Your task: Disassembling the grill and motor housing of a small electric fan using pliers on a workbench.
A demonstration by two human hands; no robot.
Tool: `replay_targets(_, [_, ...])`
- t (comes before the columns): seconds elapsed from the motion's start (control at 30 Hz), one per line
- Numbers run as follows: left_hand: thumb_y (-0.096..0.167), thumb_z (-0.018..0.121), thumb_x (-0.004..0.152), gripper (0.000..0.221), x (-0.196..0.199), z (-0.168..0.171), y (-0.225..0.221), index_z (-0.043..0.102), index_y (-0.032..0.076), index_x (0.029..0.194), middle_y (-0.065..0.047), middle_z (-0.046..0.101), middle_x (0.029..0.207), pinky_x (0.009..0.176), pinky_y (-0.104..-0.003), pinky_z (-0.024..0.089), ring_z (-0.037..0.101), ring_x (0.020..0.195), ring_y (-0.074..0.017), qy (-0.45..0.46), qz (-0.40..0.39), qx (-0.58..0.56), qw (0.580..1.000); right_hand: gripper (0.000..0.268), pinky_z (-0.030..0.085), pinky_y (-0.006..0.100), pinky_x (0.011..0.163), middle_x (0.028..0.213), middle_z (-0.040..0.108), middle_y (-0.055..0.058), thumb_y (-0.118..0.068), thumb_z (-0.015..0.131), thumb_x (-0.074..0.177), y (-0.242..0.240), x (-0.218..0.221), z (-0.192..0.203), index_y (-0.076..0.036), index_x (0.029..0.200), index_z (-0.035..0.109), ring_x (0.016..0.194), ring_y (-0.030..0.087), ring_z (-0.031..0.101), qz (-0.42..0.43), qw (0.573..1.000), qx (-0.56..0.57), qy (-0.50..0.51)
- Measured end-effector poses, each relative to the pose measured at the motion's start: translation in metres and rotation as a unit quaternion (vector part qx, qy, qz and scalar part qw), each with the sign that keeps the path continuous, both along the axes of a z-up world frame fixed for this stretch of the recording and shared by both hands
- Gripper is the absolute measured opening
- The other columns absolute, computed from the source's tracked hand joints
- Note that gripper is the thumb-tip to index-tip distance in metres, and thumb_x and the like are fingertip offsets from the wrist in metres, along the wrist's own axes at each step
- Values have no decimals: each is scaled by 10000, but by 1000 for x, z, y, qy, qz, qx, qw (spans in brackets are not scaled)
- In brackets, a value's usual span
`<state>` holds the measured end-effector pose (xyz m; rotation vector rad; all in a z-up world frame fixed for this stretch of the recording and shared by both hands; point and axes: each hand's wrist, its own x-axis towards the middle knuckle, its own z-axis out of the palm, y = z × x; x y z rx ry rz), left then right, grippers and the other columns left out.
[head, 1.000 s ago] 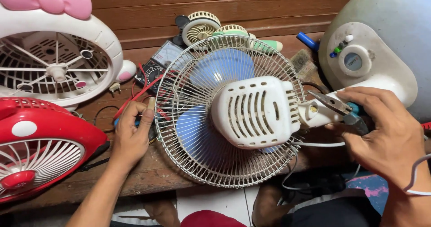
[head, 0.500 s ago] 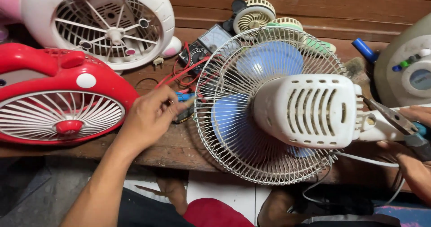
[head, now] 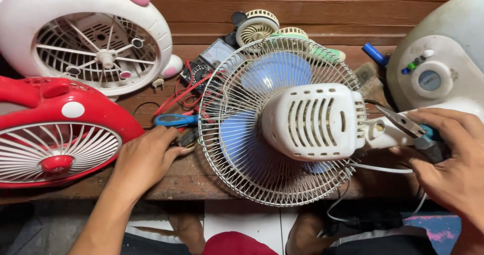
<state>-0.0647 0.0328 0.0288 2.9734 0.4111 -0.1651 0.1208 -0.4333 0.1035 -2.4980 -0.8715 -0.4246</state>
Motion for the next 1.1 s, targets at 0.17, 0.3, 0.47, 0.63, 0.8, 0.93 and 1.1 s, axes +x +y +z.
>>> replay_targets(0.17, [629,698,787,487,8,27,-5,626,297,1135,90,688,1220,780,-545,546,699,1074,-340,51,58,-65,995,487,491,402,1163,1339,669,229,-66,863,842,4,-3,12,22,1300,723,1231,323,663,24,1000,-6,-20])
replay_targets(0.3, [426,759,794,282,10,43,-1,699,276,1024,114,750,1057,754,-410,512,723,919,-205,-2,77,-138,987,516,445,348,1141,1350,696,120,-141,834,794,1,-2,23,-66,1293,725,1266,247,645,-9,999,-38,21])
replay_targets(0.47, [282,744,906,406,36,59,-24,669,70,1244,-148,664,1213,973,-388,524,665,1115,-287,-334,-63,-213,916,413,484,399,1070,1314,703,186,-97,812,926,8,-4,37,-1,1319,724,1241,324,662,-35,999,-10,-36])
replay_targets(0.63, [641,605,821,898,70,81,-95,462,-21,1411,-240,504,1425,1193,-530,432,513,1361,-391,-403,-208,-251,855,403,487,424,857,1142,707,151,-234,680,965,71,-8,72,-13,1302,658,999,324,661,10,999,30,-3])
replay_targets(0.8, [703,833,609,1212,87,87,-141,388,-38,1458,-258,492,1484,1223,-568,408,506,1403,-426,-410,-261,-239,841,438,480,439,968,1253,709,145,-323,640,970,111,-1,80,-2,1267,615,1172,334,655,98,993,58,13])
replay_targets(0.93, [688,862,566,1266,87,79,-157,360,-68,1450,-222,541,1448,1186,-478,443,567,1360,-396,-417,-217,-263,843,431,469,417,980,1257,723,99,-354,635,953,112,13,73,-58,1266,640,1189,293,655,49,996,62,50])
replay_targets(1.1, [382,929,723,1061,91,66,-151,316,-50,1473,-250,477,1481,1213,-448,422,522,1403,-401,-406,-235,-364,804,402,448,426,1059,1337,707,75,-327,684,939,108,43,73,-73,1248,642,1347,315,592,70,997,27,31])
